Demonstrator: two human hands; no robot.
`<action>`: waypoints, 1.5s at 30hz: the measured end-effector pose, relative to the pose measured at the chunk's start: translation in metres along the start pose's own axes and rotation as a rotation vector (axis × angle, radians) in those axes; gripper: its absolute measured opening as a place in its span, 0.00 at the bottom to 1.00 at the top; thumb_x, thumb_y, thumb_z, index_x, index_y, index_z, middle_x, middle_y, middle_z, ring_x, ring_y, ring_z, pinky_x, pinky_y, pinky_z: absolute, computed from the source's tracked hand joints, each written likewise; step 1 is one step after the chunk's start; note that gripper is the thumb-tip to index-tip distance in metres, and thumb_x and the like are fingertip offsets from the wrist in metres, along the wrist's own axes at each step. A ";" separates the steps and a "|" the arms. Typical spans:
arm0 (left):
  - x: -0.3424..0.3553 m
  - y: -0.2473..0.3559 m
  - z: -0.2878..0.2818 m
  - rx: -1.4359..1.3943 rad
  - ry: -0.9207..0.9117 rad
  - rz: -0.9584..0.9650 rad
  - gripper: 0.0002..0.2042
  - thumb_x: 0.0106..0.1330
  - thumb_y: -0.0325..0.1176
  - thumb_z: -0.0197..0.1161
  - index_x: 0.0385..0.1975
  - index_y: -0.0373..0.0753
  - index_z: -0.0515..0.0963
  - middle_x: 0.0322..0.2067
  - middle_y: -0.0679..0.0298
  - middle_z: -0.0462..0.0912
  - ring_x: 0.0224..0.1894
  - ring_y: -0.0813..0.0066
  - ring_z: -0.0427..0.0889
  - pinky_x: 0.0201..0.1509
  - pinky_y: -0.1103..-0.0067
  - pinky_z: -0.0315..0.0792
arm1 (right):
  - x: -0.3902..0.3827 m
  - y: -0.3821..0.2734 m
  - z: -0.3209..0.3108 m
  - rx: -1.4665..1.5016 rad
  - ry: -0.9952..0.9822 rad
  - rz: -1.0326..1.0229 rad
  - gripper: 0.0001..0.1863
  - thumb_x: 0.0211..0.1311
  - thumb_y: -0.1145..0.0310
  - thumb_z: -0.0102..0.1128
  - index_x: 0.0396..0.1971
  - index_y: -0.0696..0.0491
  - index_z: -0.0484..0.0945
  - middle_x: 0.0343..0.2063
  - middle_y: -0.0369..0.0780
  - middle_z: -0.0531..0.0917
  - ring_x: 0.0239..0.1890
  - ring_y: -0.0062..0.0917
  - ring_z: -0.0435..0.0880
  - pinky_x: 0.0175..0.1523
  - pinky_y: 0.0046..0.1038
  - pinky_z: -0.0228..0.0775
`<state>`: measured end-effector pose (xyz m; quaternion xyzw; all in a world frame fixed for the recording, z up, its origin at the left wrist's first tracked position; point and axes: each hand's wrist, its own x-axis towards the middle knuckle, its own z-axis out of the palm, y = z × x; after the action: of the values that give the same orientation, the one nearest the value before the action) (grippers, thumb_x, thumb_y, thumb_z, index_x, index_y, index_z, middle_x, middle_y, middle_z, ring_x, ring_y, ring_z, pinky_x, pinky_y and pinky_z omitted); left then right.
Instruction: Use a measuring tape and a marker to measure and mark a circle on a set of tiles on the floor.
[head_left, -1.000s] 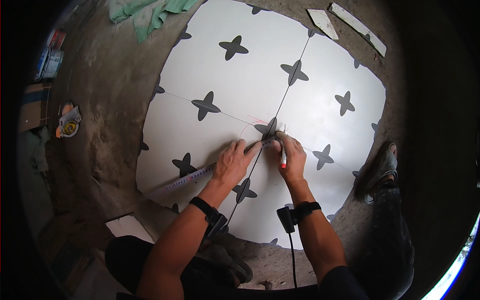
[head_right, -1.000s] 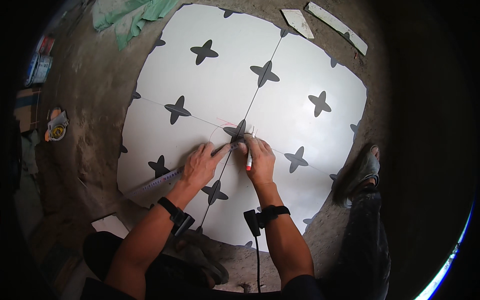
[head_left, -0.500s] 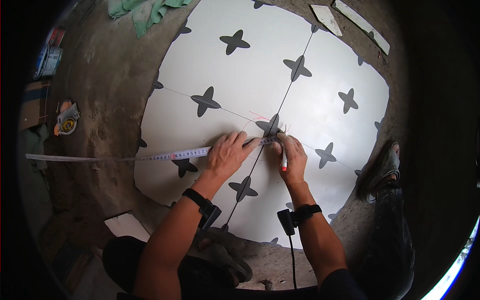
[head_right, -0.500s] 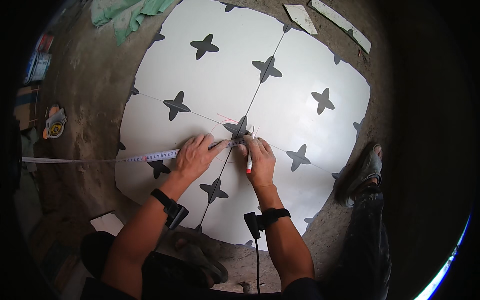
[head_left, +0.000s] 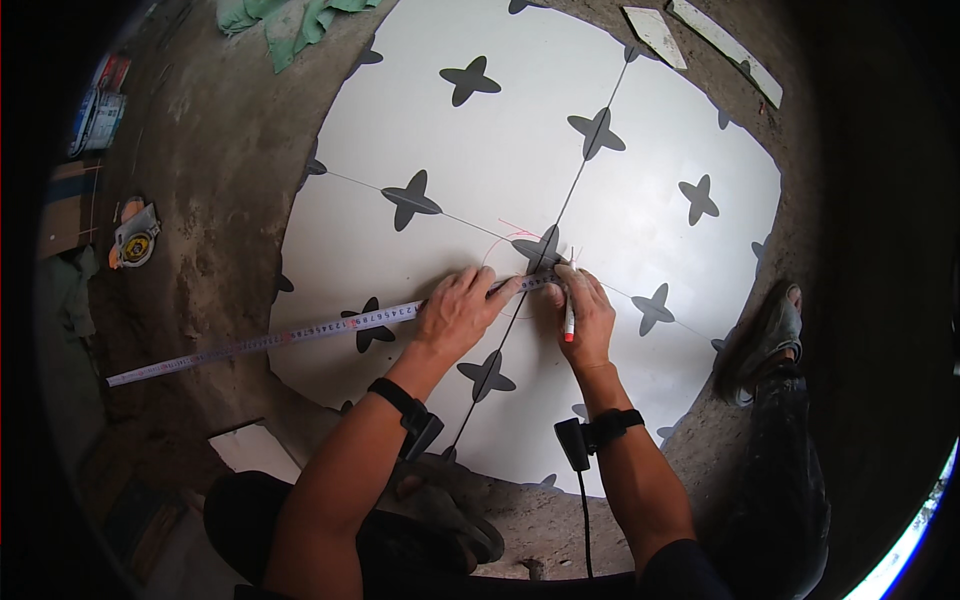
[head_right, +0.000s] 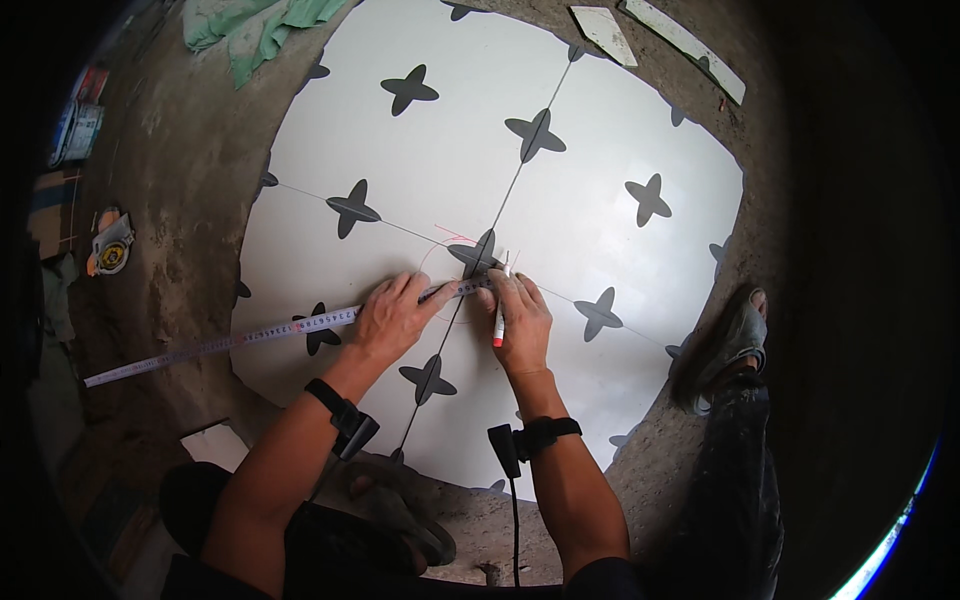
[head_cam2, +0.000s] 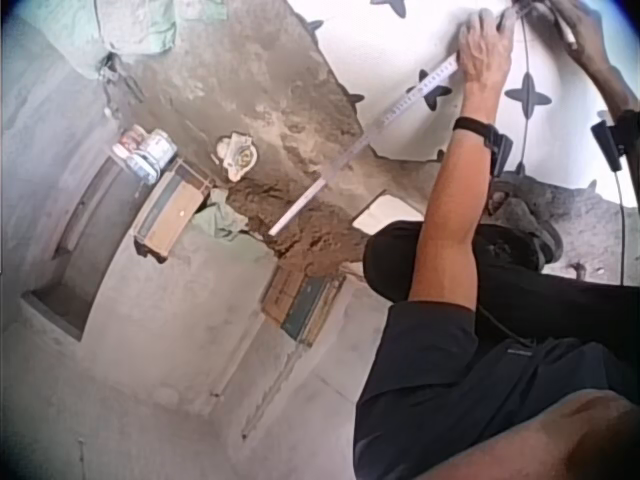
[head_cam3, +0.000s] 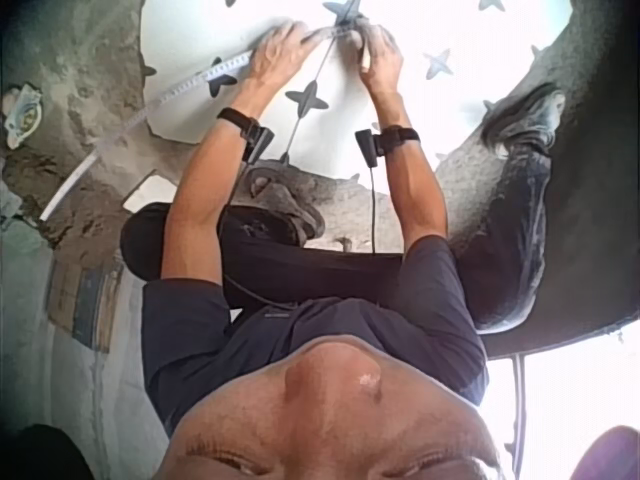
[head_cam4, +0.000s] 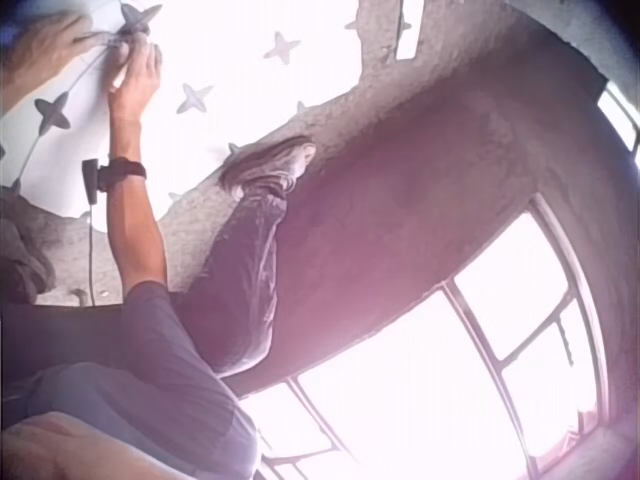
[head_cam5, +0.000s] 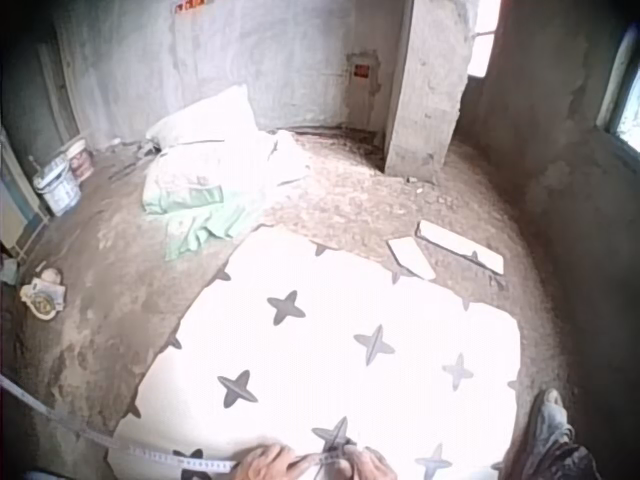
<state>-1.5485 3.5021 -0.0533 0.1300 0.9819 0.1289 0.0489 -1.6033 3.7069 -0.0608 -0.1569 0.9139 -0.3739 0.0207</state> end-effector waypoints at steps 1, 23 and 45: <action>0.000 0.000 0.001 -0.005 0.005 -0.005 0.30 0.61 0.21 0.59 0.63 0.57 0.76 0.38 0.62 0.72 0.43 0.63 0.77 0.46 0.68 0.78 | 0.000 0.000 0.000 0.000 0.000 0.000 0.13 0.67 0.64 0.64 0.49 0.51 0.80 0.44 0.45 0.86 0.51 0.47 0.83 0.55 0.40 0.76; -0.003 -0.008 0.013 -0.111 0.064 0.000 0.26 0.64 0.22 0.60 0.61 0.55 0.78 0.36 0.62 0.69 0.41 0.60 0.76 0.43 0.66 0.78 | -0.143 0.125 -0.128 -0.358 0.333 0.752 0.22 0.57 0.59 0.76 0.41 0.55 0.74 0.33 0.51 0.82 0.37 0.48 0.80 0.43 0.41 0.72; -0.036 -0.174 -0.030 0.072 0.395 -0.746 0.37 0.63 0.46 0.71 0.71 0.45 0.64 0.60 0.49 0.72 0.62 0.48 0.69 0.67 0.60 0.65 | -0.038 0.018 -0.015 -0.139 0.149 0.235 0.18 0.59 0.64 0.73 0.42 0.56 0.75 0.52 0.47 0.84 0.49 0.47 0.84 0.52 0.39 0.77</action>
<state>-1.5604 3.3230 -0.0681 -0.2600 0.9560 0.0906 -0.1014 -1.5749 3.7409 -0.0655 -0.0220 0.9486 -0.3153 -0.0145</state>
